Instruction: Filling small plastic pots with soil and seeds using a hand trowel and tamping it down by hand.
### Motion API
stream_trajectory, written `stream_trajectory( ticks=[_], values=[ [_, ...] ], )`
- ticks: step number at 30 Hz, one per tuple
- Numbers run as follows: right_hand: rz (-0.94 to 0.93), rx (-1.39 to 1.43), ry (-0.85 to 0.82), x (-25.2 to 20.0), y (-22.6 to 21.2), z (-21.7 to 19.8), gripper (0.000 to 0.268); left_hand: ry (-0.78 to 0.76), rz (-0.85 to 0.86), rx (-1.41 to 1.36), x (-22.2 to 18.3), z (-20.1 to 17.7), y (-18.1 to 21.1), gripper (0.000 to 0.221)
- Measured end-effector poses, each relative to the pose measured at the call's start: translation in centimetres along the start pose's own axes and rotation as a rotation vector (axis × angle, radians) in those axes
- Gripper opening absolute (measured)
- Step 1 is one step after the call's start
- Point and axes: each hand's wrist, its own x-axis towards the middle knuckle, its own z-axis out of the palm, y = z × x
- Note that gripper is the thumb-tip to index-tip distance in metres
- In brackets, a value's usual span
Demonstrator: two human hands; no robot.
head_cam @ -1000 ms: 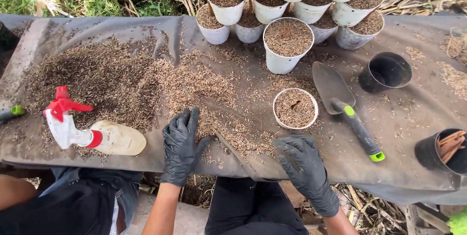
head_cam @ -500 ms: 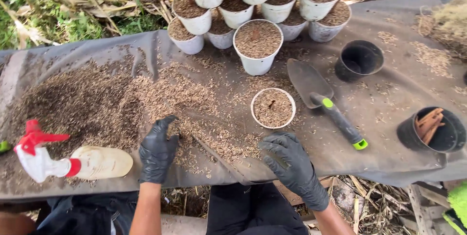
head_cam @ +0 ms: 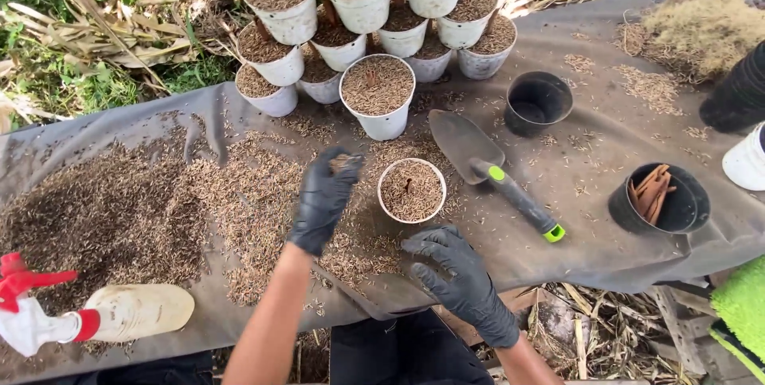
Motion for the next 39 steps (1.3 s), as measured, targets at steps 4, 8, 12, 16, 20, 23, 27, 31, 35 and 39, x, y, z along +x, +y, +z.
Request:
stream_trajectory(
  ticks=[4, 8, 12, 16, 20, 23, 27, 31, 35, 39],
  values=[
    [0.018, 0.011, 0.012, 0.3, 0.0, -0.1, 0.026, -0.238, 0.233, -0.096, 1.3, 3.7, -1.4, 0.024],
    [-0.030, -0.011, 0.016, 0.5, -0.2, -0.2, 0.024, -0.085, 0.459, 0.497, 0.4, 5.0, 3.5, 0.037],
    [-0.033, 0.009, 0.018, -0.2, 0.8, 0.2, 0.025, -0.099, 0.508, 0.419, -0.4, 4.1, 4.1, 0.044],
    [-0.047, -0.001, -0.026, 0.0, 0.6, 0.2, 0.029, -0.051, 0.534, 0.231, -0.7, 3.3, 1.9, 0.036],
    [-0.019, 0.059, -0.025, 0.2, 0.3, -0.1, 0.025, -0.085, 0.581, 0.201, -1.4, 3.3, 2.1, 0.030],
    [0.025, 0.054, -0.019, -0.1, 0.4, 0.0, 0.027, -0.058, 0.681, 0.231, -1.9, 3.5, 1.6, 0.029],
    [0.068, 0.046, -0.018, -0.7, 1.5, 0.3, 0.031, -0.148, 0.783, 0.523, -1.2, 3.9, -2.0, 0.061],
    [-0.006, 0.086, 0.000, -0.2, 0.5, 0.0, 0.030, -0.151, 0.748, 0.901, -3.1, 4.4, -1.2, 0.070],
    [0.017, 0.088, 0.024, 0.0, 0.3, -0.1, 0.027, -0.104, 0.714, 1.146, -4.4, 4.3, -0.9, 0.079],
    [-0.001, 0.096, 0.039, 0.2, -0.1, -0.3, 0.026, 0.043, 0.686, 1.383, -6.6, 5.1, -1.7, 0.080]
  ],
)
